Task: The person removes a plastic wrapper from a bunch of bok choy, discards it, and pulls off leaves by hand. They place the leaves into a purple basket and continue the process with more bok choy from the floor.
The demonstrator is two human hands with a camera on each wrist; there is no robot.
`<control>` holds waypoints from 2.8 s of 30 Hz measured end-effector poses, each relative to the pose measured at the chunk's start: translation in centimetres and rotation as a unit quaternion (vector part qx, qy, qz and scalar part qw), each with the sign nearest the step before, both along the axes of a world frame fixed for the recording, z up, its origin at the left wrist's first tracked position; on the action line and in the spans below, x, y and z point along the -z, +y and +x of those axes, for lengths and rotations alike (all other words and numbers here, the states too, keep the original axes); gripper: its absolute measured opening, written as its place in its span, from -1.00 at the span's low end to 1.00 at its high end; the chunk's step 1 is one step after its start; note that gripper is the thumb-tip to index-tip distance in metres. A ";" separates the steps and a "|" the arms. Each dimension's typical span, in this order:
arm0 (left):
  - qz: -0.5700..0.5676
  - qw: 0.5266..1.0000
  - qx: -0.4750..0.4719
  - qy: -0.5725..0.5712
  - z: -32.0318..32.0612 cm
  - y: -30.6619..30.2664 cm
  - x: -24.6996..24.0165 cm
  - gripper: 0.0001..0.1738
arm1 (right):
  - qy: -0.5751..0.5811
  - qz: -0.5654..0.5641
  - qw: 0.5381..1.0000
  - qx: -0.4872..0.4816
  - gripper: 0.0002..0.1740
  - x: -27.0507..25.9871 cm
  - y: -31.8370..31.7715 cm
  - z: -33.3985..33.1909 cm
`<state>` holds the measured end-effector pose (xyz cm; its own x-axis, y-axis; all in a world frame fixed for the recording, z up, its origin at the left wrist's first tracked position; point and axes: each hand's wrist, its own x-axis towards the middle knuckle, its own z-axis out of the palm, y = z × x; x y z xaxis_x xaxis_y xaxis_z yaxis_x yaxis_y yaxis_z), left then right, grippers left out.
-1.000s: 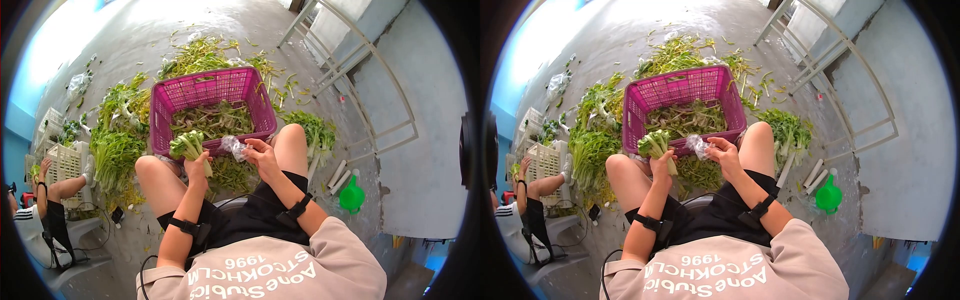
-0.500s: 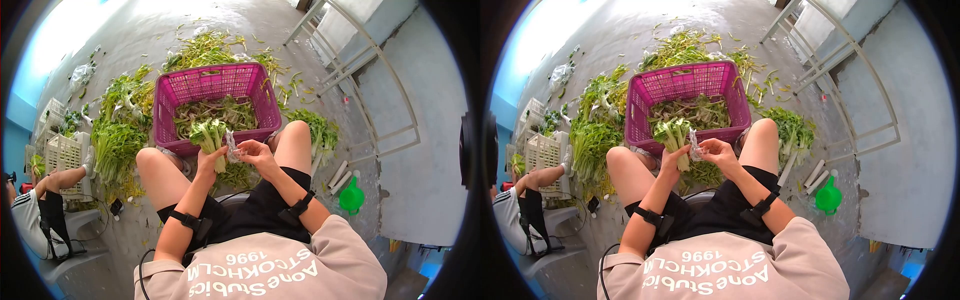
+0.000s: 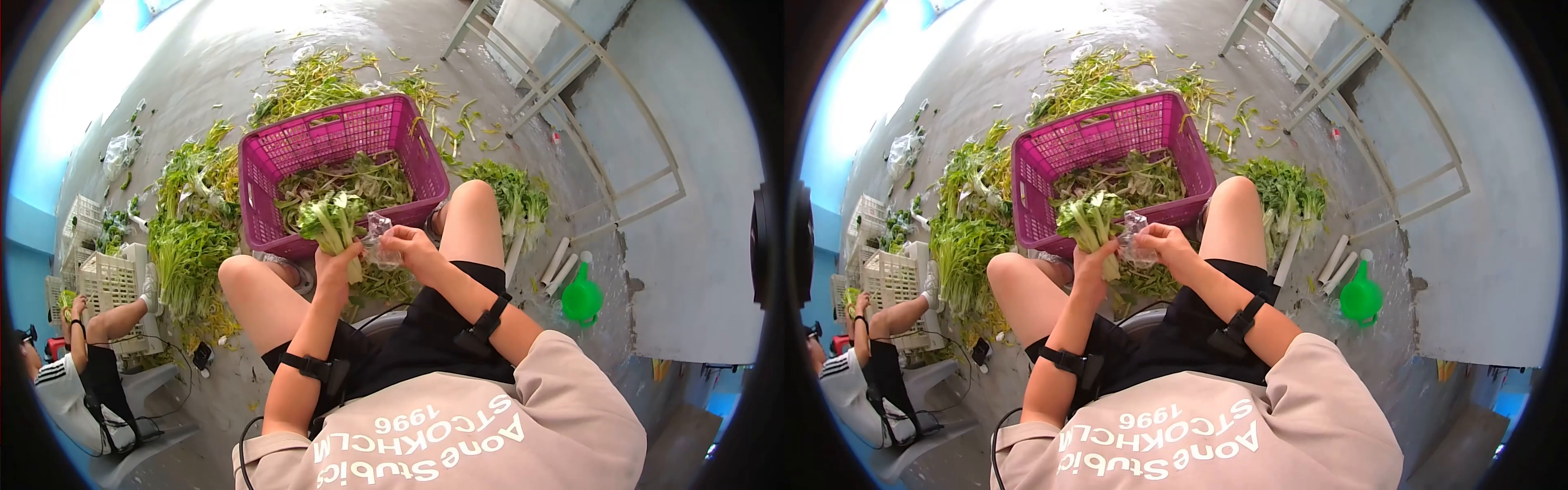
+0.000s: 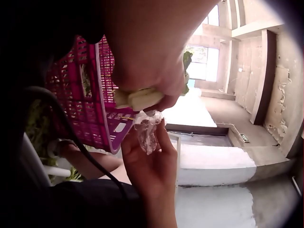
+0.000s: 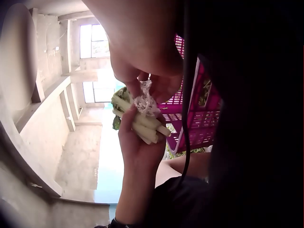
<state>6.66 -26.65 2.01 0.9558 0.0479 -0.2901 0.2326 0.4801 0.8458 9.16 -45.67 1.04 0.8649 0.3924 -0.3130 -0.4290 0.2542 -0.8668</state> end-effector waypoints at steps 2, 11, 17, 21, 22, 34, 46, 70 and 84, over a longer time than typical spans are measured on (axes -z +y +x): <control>-0.009 1.000 -0.011 0.017 0.1 0.1 0.1 -0.71 | 0.098 0.071 0.992 0.047 -0.89 -0.5 -0.4 0.1; -0.094 0.993 -0.070 0.008 0.4 0.8 0.2 -0.68 | 0.086 0.088 0.991 0.055 -0.89 -1.5 -0.9 0.0; -0.067 0.997 -0.047 -0.005 0.3 0.6 0.2 -0.66 | 0.007 -0.165 0.976 0.145 -0.78 -1.2 -0.2 0.3; -0.043 0.998 -0.036 -0.005 0.3 0.5 0.1 -0.66 | -0.013 -0.205 0.978 0.022 -0.59 -2.1 0.3 -0.5; -0.041 0.999 -0.028 -0.005 0.2 0.4 0.1 -0.67 | 0.031 -0.190 0.981 -0.024 -0.59 -2.3 0.9 -0.8; -0.082 0.995 -0.056 -0.006 0.3 1.0 0.5 -0.67 | 0.179 0.015 0.983 0.036 -0.85 0.2 -0.3 -0.3; -0.207 0.976 -0.047 -0.057 -1.1 1.6 -0.7 -0.57 | 0.163 0.293 0.923 0.188 -0.73 -0.2 -2.1 1.4; -0.178 0.983 -0.001 -0.050 -0.6 2.1 -0.8 -0.55 | 0.239 0.133 0.929 -0.250 -0.70 -1.2 -0.6 -0.3; -0.194 0.981 0.015 -0.025 -0.7 2.4 -1.0 -0.52 | 0.189 0.290 0.938 -0.012 -0.55 -3.7 -1.6 0.1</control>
<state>5.93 -24.27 2.97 0.9689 -0.0841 -0.2329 0.2132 0.7620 0.6115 9.27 -47.31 4.73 0.7235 0.6098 -0.3237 -0.6899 0.6221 -0.3702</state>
